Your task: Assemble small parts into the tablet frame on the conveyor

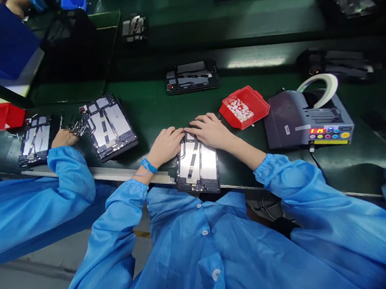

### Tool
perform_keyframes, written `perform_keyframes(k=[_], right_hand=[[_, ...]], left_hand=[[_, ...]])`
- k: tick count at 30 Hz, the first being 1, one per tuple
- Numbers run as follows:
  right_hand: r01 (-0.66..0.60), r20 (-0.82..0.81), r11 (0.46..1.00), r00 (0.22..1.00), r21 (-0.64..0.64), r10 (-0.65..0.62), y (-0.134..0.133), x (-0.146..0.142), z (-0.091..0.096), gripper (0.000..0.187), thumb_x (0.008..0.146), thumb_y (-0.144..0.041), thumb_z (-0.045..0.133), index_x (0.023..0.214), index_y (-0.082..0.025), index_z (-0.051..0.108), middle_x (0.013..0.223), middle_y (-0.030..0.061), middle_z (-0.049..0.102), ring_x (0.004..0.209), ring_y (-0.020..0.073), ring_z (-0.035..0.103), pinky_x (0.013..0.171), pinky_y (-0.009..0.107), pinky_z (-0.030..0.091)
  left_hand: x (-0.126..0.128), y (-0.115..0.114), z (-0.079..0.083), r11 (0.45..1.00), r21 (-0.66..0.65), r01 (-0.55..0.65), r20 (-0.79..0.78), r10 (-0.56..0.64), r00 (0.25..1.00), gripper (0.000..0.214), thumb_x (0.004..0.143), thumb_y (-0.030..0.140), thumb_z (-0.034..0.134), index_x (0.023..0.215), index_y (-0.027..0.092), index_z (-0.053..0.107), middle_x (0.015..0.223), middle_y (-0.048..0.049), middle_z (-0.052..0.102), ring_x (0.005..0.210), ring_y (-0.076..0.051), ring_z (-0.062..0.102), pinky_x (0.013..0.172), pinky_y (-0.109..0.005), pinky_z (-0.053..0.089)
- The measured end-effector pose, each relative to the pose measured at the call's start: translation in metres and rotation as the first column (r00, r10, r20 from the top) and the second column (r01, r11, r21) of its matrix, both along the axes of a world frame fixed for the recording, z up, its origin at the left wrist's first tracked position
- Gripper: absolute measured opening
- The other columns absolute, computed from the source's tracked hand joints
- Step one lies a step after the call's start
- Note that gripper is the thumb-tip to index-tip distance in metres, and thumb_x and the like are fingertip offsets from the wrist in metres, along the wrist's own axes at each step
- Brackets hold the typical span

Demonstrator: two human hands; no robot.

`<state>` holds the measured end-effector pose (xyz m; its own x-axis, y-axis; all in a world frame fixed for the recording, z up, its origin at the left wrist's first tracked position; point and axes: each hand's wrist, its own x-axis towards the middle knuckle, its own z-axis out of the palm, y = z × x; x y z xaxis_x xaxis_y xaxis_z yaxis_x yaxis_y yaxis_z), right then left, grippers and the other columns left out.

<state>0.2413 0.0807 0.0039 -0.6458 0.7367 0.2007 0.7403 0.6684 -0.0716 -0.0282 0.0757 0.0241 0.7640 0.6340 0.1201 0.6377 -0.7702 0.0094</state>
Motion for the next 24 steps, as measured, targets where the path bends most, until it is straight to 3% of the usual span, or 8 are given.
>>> perform_keyframes(k=[7,11,13,15,17,18,20,24], right_hand=[[0.033,-0.018,0.998,0.999,-0.058,-0.035,-0.004,-0.003,0.01,0.053,0.113,-0.021,0.053,0.164,-0.02,0.07,0.174,0.018,0.06,0.159,0.0407,0.05,0.129,0.064,0.034],[0.108,-0.395,0.977,0.902,-0.185,-0.175,-0.039,0.001,0.026,0.049,0.115,-0.024,0.05,0.159,-0.02,0.071,0.173,0.0183,0.061,0.162,0.0387,0.053,0.134,0.065,0.033],[0.154,-0.683,0.939,0.652,-0.307,-0.331,-0.075,0.006,0.029,0.039,0.117,-0.036,0.054,0.146,-0.023,0.077,0.156,0.0159,0.074,0.148,0.0345,0.065,0.127,0.059,0.045],[0.143,-0.845,0.868,0.197,-0.476,-0.497,-0.115,0.009,0.025,0.032,0.114,-0.051,0.062,0.125,-0.025,0.079,0.123,0.0112,0.083,0.115,0.0275,0.077,0.101,0.046,0.061],[0.048,-0.77,0.79,-0.267,-0.611,-0.579,-0.148,0.012,0.016,0.034,0.107,-0.059,0.072,0.107,-0.025,0.073,0.095,0.0048,0.078,0.082,0.0194,0.072,0.067,0.031,0.056],[0.005,-0.69,0.764,-0.432,-0.645,-0.58,-0.159,0.015,0.011,0.035,0.102,-0.059,0.077,0.103,-0.025,0.07,0.088,0.0022,0.073,0.072,0.0163,0.067,0.057,0.025,0.048],[-0.005,-0.574,0.735,-0.622,-0.678,-0.533,-0.169,0.025,0.001,0.036,0.095,-0.056,0.084,0.101,-0.025,0.065,0.082,-0.001,0.068,0.065,0.0127,0.06,0.048,0.02,0.037],[0.109,-0.525,0.72,-0.76,-0.685,-0.384,-0.168,0.055,-0.008,0.032,0.09,-0.045,0.086,0.101,-0.024,0.064,0.081,-0.0026,0.065,0.066,0.0107,0.06,0.048,0.017,0.039]], left_hand=[[0.002,0.004,0.008,0.999,0.015,0.03,-0.088,-0.028,0.996,0.056,0.107,0.015,0.054,0.161,0.009,0.067,0.163,-0.019,0.07,0.138,-0.04,0.066,0.11,-0.054,0.055],[0.006,0.007,0.016,0.997,0.031,0.065,-0.146,-0.059,0.988,0.055,0.107,0.016,0.054,0.159,0.009,0.069,0.162,-0.0204,0.071,0.135,-0.041,0.066,0.108,-0.056,0.056],[0.007,0.009,0.02,0.995,0.032,0.093,-0.174,-0.086,0.981,0.052,0.108,0.017,0.054,0.157,0.008,0.07,0.162,-0.0197,0.071,0.132,-0.041,0.068,0.106,-0.055,0.057],[0.007,0.012,0.023,0.993,0.036,0.116,-0.18,-0.107,0.978,0.051,0.107,0.017,0.055,0.155,0.008,0.071,0.161,-0.0196,0.072,0.131,-0.042,0.068,0.105,-0.055,0.057],[0.006,0.015,0.023,0.991,0.049,0.126,-0.163,-0.116,0.98,0.051,0.107,0.017,0.055,0.154,0.008,0.072,0.159,-0.0208,0.073,0.131,-0.043,0.068,0.104,-0.056,0.057],[0.005,0.018,0.023,0.991,0.055,0.125,-0.148,-0.115,0.982,0.051,0.107,0.018,0.055,0.154,0.008,0.072,0.159,-0.0216,0.073,0.132,-0.043,0.068,0.105,-0.057,0.057],[0.004,0.023,0.021,0.992,0.047,0.119,-0.114,-0.113,0.987,0.052,0.108,0.019,0.055,0.156,0.01,0.071,0.16,-0.0224,0.072,0.132,-0.044,0.067,0.105,-0.06,0.056],[0.004,0.029,0.022,0.994,0.025,0.109,-0.075,-0.107,0.991,0.053,0.108,0.019,0.053,0.158,0.015,0.071,0.161,-0.0199,0.072,0.13,-0.043,0.068,0.103,-0.059,0.056]])
